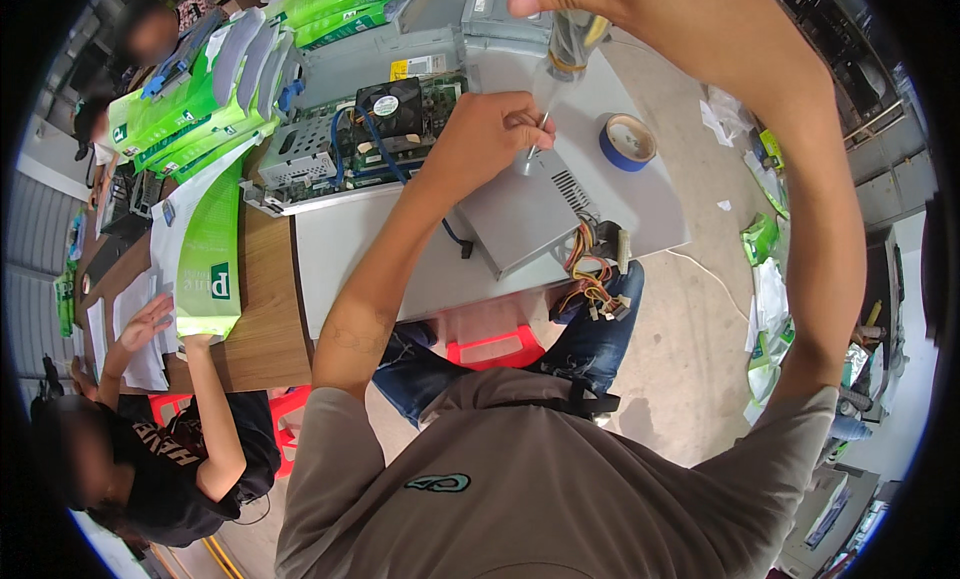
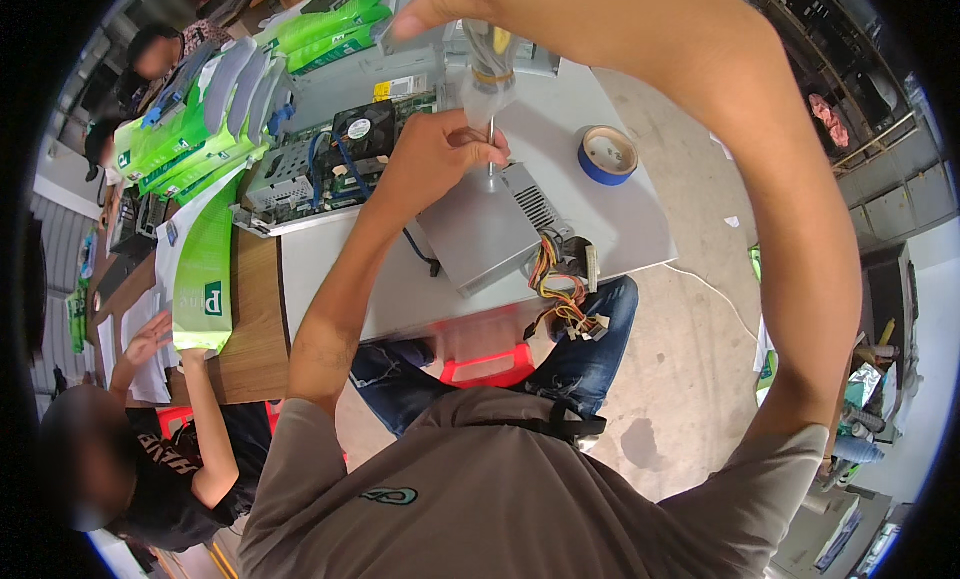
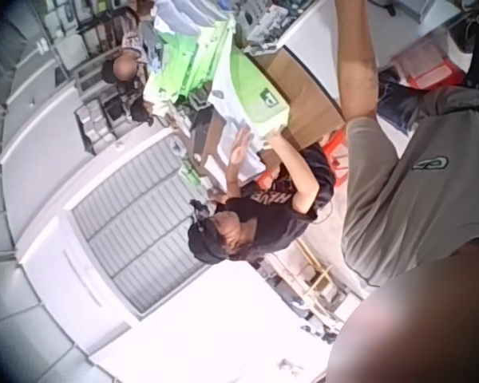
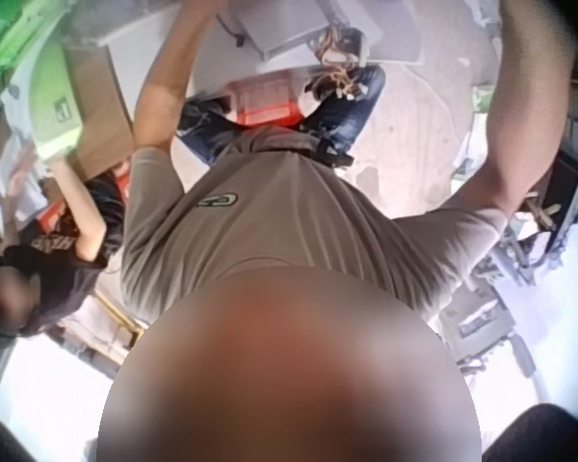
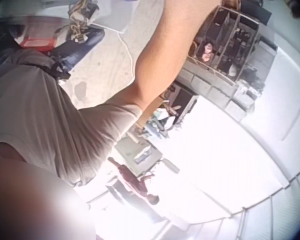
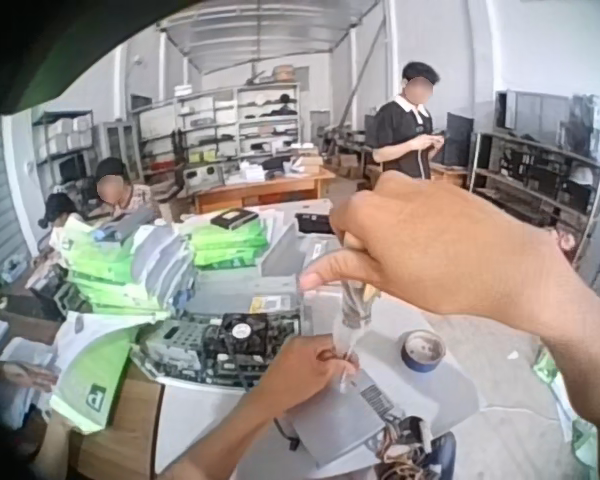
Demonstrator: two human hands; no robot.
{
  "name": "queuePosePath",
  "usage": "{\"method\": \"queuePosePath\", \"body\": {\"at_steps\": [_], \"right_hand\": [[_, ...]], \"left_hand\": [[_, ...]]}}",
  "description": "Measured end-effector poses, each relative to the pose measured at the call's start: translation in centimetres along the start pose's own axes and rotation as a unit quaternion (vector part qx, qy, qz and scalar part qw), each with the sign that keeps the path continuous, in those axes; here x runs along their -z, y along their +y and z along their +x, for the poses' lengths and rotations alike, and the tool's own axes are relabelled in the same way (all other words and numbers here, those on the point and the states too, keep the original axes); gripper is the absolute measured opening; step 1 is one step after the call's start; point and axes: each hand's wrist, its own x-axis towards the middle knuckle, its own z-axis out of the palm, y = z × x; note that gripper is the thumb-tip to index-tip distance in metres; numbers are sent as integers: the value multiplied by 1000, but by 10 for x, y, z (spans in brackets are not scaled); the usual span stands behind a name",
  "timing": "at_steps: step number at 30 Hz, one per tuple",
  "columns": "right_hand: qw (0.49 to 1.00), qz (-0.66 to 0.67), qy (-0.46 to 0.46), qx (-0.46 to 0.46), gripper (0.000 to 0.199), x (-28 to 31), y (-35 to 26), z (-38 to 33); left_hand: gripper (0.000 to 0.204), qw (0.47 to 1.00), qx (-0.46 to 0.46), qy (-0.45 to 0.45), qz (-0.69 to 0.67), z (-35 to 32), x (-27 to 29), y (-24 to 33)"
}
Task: The person unscrews and removes internal components from a computer chassis using a screwdriver, including the power supply unit and internal metal housings.
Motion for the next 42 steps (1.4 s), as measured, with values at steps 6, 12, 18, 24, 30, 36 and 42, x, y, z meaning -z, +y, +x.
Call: {"method": "queuePosePath", "body": {"at_steps": [6, 12, 18, 24, 30, 36, 42], "right_hand": [[963, 240, -44, 114, 43, 1, 24, -3], [995, 89, 19, 32, 52, -3, 15, -19], [988, 53, 111, 98, 62, -9, 10, -15], [991, -15, 114, -63, 46, -40, 19, -3], [930, 201, 156, 264, 37, -37, 43, 9], [988, 89, 87, 91, 39, -24, 28, -16], [942, 177, 89, 269, 40, -19, 36, -10]], "left_hand": [[26, 993, -6, 42, 111, -2, -10, 7], [11, 990, -42, -87, -98, 3, -5, 5], [17, 997, -28, -67, 14, 5, 0, 1], [14, 999, -24, -5, 32, 3, -11, 0], [17, 996, 14, 42, 83, -1, -7, 1], [28, 993, -49, 50, 100, -3, -11, 5], [23, 998, -30, -19, -61, -3, -12, 1]]}}
